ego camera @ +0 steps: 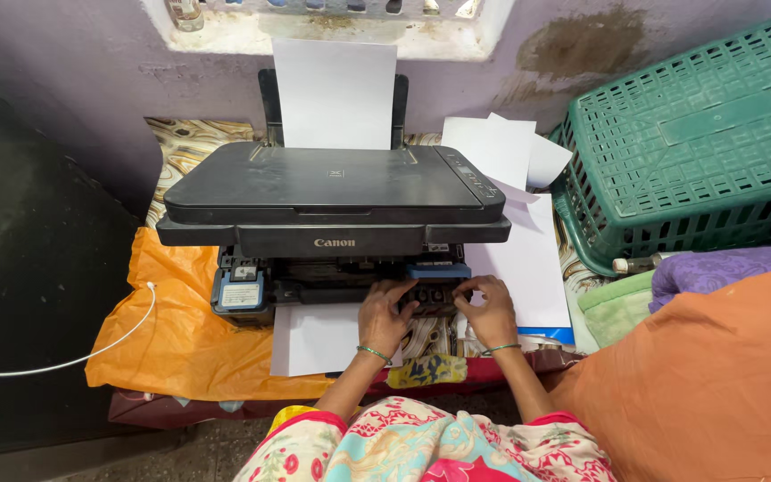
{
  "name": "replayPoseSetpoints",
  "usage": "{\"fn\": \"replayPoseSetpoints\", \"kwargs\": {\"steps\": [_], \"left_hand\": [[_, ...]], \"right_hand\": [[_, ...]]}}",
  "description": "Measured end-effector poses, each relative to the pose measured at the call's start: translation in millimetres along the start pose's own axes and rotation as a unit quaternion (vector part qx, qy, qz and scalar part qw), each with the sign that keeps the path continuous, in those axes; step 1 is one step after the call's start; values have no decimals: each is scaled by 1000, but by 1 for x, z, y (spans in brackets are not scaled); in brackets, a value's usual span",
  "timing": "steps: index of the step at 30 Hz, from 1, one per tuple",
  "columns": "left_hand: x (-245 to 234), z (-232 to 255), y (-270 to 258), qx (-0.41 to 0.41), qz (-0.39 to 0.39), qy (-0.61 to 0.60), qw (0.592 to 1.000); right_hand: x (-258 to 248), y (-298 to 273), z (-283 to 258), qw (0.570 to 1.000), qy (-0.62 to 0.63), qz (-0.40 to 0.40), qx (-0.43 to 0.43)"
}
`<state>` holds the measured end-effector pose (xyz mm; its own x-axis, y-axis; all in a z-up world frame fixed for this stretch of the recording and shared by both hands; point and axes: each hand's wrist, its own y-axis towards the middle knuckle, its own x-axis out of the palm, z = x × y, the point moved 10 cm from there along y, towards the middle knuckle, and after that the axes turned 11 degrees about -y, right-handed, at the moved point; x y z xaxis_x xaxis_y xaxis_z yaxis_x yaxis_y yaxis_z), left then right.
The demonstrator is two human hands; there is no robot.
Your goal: The person sits in front of a Canon ink tank printer, lifts its top lid, and works at the cartridge and ink tank area with both hands. They then adjust and load sheets of paper into the rear paper feed, close the lid, and press the printer's control panel.
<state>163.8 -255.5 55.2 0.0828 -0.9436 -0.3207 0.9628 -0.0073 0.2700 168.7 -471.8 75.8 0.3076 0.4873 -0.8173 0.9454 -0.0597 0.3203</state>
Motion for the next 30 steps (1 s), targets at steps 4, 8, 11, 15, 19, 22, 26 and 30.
{"fn": "replayPoseSetpoints", "kwargs": {"steps": [4,8,11,15,19,22,26,30], "left_hand": [[-4,6,1,39,17,-4,999],[-4,7,-1,52,26,1,998],[0,5,-2,36,24,13,999],[2,4,-4,31,26,17,999],[1,7,-2,47,21,30,998],[2,2,1,31,9,35,999],[-1,6,-1,50,30,21,998],[-2,6,-2,62,36,27,997]], "right_hand": [[-2,-8,-23,996,-69,30,-41],[-3,-13,-32,996,-69,45,-31],[-3,-14,-39,995,-71,41,-52],[-2,-12,-40,994,-90,46,-48],[-1,-9,-41,993,-96,50,-51],[1,-9,-40,993,-90,46,-54],[7,-9,-31,996,-82,23,-34],[12,-7,-28,998,-37,21,-40]]}}
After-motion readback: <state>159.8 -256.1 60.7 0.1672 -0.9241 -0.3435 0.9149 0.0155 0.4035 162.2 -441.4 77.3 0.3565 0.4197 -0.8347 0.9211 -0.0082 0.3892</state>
